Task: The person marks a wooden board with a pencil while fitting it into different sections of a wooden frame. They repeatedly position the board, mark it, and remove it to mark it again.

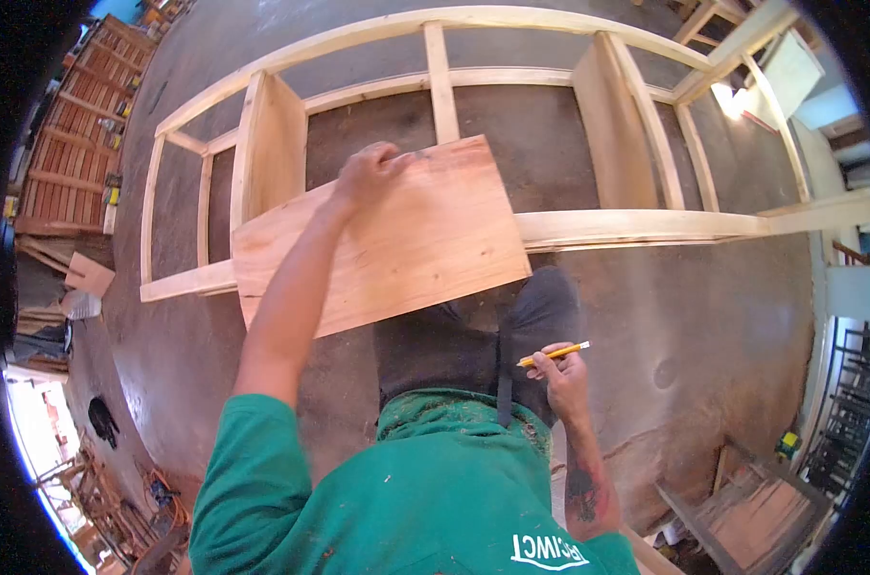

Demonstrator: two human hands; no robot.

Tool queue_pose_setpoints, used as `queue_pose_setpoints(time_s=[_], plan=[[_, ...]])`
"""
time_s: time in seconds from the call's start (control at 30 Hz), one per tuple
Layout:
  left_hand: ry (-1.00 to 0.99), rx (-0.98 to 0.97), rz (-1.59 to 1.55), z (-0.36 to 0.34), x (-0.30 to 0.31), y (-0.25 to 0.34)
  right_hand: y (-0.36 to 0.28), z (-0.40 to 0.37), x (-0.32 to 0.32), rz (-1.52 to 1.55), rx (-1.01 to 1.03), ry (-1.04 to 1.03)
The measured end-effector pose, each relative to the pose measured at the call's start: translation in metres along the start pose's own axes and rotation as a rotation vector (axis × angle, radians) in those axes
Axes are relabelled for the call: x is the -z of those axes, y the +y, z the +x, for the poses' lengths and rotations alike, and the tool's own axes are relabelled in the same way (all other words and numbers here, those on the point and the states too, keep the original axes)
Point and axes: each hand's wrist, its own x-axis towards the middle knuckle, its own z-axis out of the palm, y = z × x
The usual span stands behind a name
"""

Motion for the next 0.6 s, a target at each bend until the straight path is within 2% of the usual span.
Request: queue_pose_setpoints(time_s=[0.03, 0.1, 0.17, 0.3, 0.37, 0.6], plan=[[-0.078, 0.016, -0.026, 0.0, 0.013, -0.009, 0.003, -0.005, 0.003, 0.061, -0.01, 0.029], [-0.191, 0.105, 0.248, -0.016, 0.041, -0.027, 0.003, -0.015, 0.012, 0.131, 0.017, 0.088], [-0.335, 0.196, 0.326, -0.026, 0.065, -0.033, 0.019, -0.019, 0.031, 0.168, 0.001, 0.151], [-0.29, 0.191, 0.258, -0.048, 0.084, -0.031, 0.026, -0.02, 0.035, 0.173, -0.003, 0.139], [-0.158, 0.145, 0.269, -0.066, 0.09, -0.024, 0.027, -0.019, 0.029, 0.217, 0.001, 0.114], [0.095, 0.292, 0.29, -0.169, 0.145, 0.016, 0.034, -0.012, 0.034, 0.121, 0.053, 0.062]])
